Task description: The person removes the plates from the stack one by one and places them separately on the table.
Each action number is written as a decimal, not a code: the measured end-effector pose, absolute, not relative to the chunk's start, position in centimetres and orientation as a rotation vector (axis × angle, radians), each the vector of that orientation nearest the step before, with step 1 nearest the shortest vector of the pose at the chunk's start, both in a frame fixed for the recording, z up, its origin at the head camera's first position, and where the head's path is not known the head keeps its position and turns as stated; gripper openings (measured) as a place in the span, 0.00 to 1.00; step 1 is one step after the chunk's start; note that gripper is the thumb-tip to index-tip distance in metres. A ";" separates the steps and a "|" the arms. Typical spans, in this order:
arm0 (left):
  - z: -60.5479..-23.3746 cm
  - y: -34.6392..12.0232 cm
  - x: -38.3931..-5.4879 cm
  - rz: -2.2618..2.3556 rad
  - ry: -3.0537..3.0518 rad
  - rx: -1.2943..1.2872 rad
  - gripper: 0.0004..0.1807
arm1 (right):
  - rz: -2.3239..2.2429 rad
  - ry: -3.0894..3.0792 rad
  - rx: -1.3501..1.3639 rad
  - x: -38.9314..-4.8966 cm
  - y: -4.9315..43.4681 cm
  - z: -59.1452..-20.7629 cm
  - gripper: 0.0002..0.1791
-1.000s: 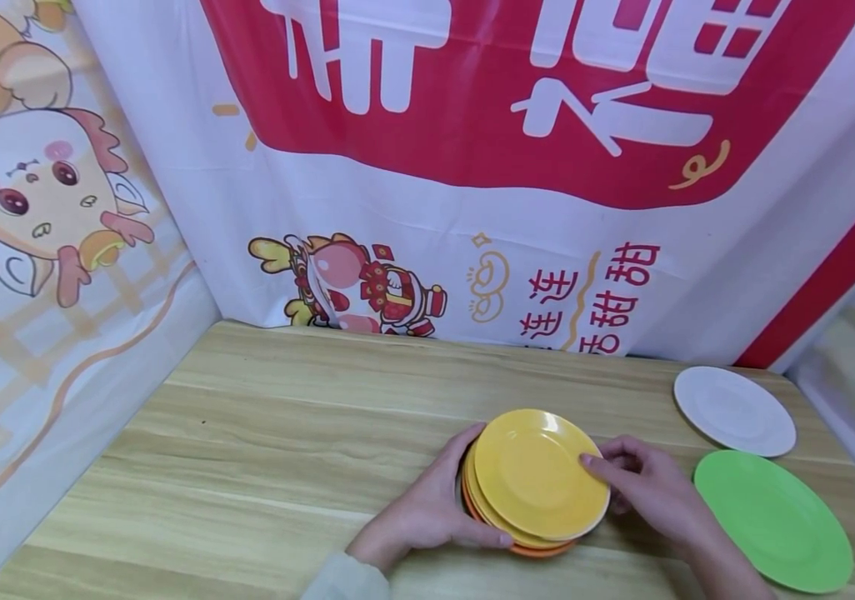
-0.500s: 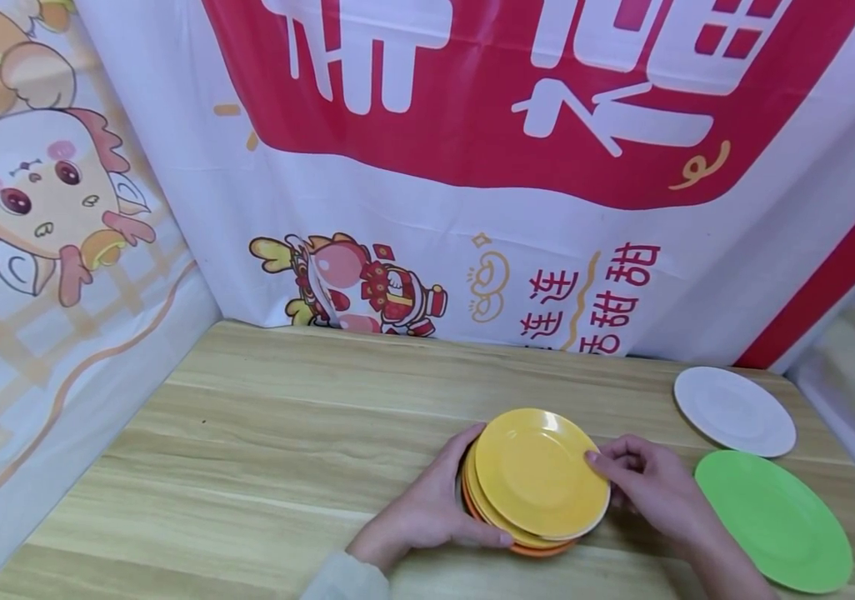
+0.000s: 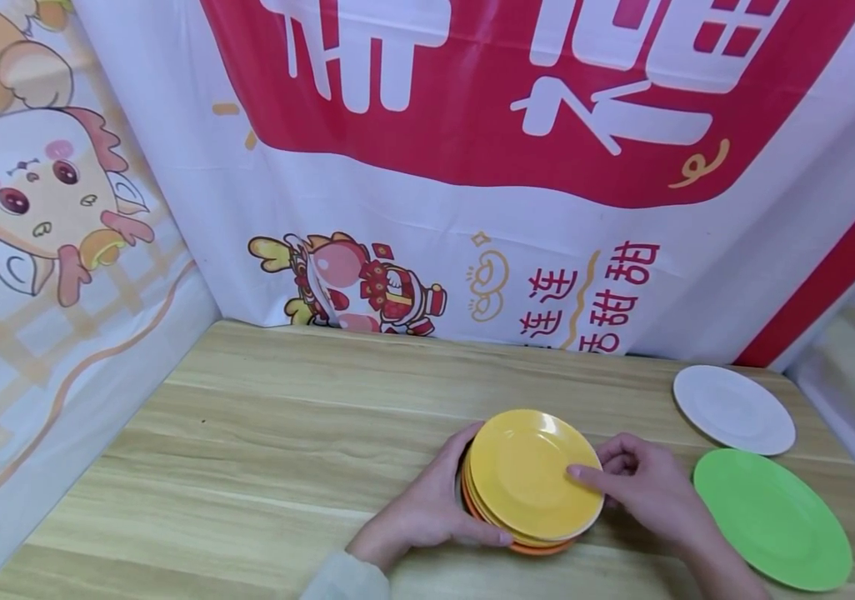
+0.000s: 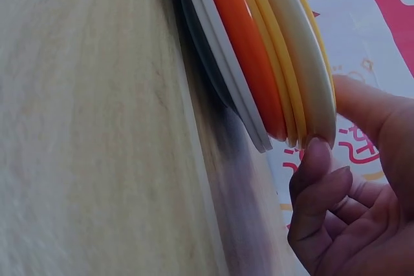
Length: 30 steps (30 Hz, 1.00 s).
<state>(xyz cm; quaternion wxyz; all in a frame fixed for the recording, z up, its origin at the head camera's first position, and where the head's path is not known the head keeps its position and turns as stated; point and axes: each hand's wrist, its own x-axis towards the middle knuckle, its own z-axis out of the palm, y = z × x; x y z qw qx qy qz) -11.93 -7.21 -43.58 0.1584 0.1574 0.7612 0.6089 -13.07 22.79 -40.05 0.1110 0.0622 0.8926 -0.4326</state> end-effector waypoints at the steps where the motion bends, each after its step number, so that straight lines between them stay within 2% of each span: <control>1: -43.6 -7.2 -11.9 1.742 2.176 0.452 0.68 | -1.266 2.632 0.174 -13.0 22.8 -40.0 0.29; 9: -43.6 -7.1 -12.0 1.764 2.175 0.493 0.68 | -1.345 2.602 0.140 -13.0 23.2 -40.4 0.23; 30: -43.6 -7.1 -12.0 1.737 2.213 0.495 0.69 | -1.484 2.406 0.232 -13.6 25.0 -40.0 0.24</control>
